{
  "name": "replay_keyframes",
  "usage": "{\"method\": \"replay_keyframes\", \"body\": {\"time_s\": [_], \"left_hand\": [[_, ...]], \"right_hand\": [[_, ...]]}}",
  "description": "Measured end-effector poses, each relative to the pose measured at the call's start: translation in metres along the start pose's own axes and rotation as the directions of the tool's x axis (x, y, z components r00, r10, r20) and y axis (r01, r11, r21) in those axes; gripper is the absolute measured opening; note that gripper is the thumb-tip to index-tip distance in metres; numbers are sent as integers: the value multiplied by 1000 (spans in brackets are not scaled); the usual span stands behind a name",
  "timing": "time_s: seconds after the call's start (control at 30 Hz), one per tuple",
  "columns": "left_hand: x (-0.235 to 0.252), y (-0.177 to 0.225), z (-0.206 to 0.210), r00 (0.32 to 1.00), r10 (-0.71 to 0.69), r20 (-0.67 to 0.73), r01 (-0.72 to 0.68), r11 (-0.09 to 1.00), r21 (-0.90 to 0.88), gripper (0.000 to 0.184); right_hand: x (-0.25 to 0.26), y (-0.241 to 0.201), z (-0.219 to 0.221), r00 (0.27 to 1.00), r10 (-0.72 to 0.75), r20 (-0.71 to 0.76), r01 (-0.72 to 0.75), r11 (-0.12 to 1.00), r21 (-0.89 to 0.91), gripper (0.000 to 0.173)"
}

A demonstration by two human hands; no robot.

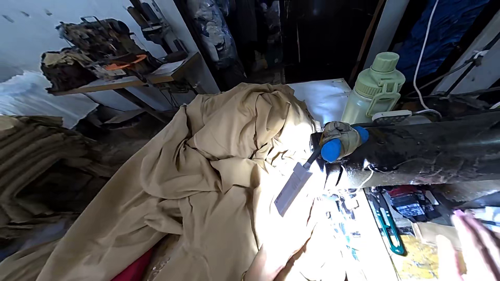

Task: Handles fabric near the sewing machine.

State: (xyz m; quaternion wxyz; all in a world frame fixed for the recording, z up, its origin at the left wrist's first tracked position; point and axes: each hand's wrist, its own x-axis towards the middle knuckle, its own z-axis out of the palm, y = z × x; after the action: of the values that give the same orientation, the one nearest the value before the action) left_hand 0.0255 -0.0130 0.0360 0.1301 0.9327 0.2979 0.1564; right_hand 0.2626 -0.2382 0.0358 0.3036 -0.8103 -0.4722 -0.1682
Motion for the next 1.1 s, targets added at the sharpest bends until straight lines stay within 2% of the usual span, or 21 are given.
{"method": "replay_keyframes", "body": {"time_s": [0.07, 0.13, 0.17, 0.2, 0.23, 0.27, 0.33, 0.4, 0.47, 0.5, 0.57, 0.63, 0.67, 0.7, 0.73, 0.77, 0.83, 0.87, 0.93, 1.03, 1.1], "left_hand": [[-9, 2, -11, 1000, -19, 18, 20, 998, -59, 38], [-22, 9, -40, 971, -155, 180, 190, 962, -195, 35], [-31, 10, -54, 944, -209, 255, 261, 947, -188, 34], [-42, 5, -62, 942, -201, 268, 243, 961, -131, 34], [-57, -4, -66, 965, -134, 225, 148, 988, -49, 33], [-66, -13, -69, 988, -18, 156, 9, 998, 61, 29], [-72, -20, -82, 973, 212, 92, -230, 928, 294, 19], [-78, -8, -108, 931, 347, 118, -366, 890, 271, 16], [-83, 11, -133, 891, 425, 161, -441, 894, 77, 21], [-82, 19, -139, 874, 459, 158, -458, 888, -45, 24], [-77, 35, -137, 853, 487, 187, -435, 862, -259, 24], [-67, 44, -122, 844, 446, 299, -312, 860, -405, 26], [-62, 43, -111, 832, 385, 399, -215, 887, -408, 30], [-58, 38, -102, 811, 276, 516, -122, 942, -311, 36], [-56, 30, -91, 813, 155, 561, -73, 983, -166, 41], [-54, 19, -81, 846, 84, 526, -64, 996, -56, 41], [-56, -2, -75, 938, 134, 320, -167, 983, 77, 33], [-59, -4, -79, 942, 177, 286, -214, 972, 102, 34], [-73, 8, -92, 917, 286, 279, -324, 941, 101, 30], [-95, 35, -106, 845, 344, 410, -345, 936, -74, 25], [-107, 41, -99, 828, 403, 389, -368, 915, -164, 22]], "right_hand": [[-1, -45, -6, 996, -61, 68, 54, 994, 92, 27], [1, -101, -25, 963, -46, 265, -1, 985, 175, 19], [-12, -114, -23, 951, -81, 298, 20, 979, 203, 19], [-37, -115, -13, 957, -150, 248, 89, 967, 241, 19], [-55, -115, -4, 951, -216, 223, 151, 949, 276, 21], [-65, -113, 0, 937, -258, 235, 183, 937, 299, 23], [-63, -104, 1, 949, -241, 203, 185, 948, 260, 21], [-44, -77, 5, 983, -175, 62, 160, 967, 200, 21], [-20, -64, -2, 983, -183, -36, 186, 976, 117, 27], [-15, -68, -8, 976, -219, -19, 219, 967, 130, 30], [-24, -92, -16, 944, -313, 108, 274, 922, 275, 29], [-43, -122, -14, 882, -418, 219, 310, 863, 399, 23], [-50, -134, -7, 856, -464, 229, 337, 836, 432, 17], [-57, -141, 1, 846, -490, 209, 356, 811, 464, 15], [-63, -143, 11, 854, -492, 166, 364, 795, 485, 16], [-70, -140, 21, 872, -478, 111, 370, 790, 489, 17], [-82, -130, 35, 899, -435, 57, 358, 801, 480, 21], [-87, -127, 38, 910, -412, 47, 340, 807, 483, 22], [-95, -127, 37, 928, -370, 38, 310, 826, 470, 22], [-97, -135, 23, 929, -354, 105, 269, 843, 467, 26], [-100, -140, 13, 920, -374, 115, 278, 832, 480, 20]]}}
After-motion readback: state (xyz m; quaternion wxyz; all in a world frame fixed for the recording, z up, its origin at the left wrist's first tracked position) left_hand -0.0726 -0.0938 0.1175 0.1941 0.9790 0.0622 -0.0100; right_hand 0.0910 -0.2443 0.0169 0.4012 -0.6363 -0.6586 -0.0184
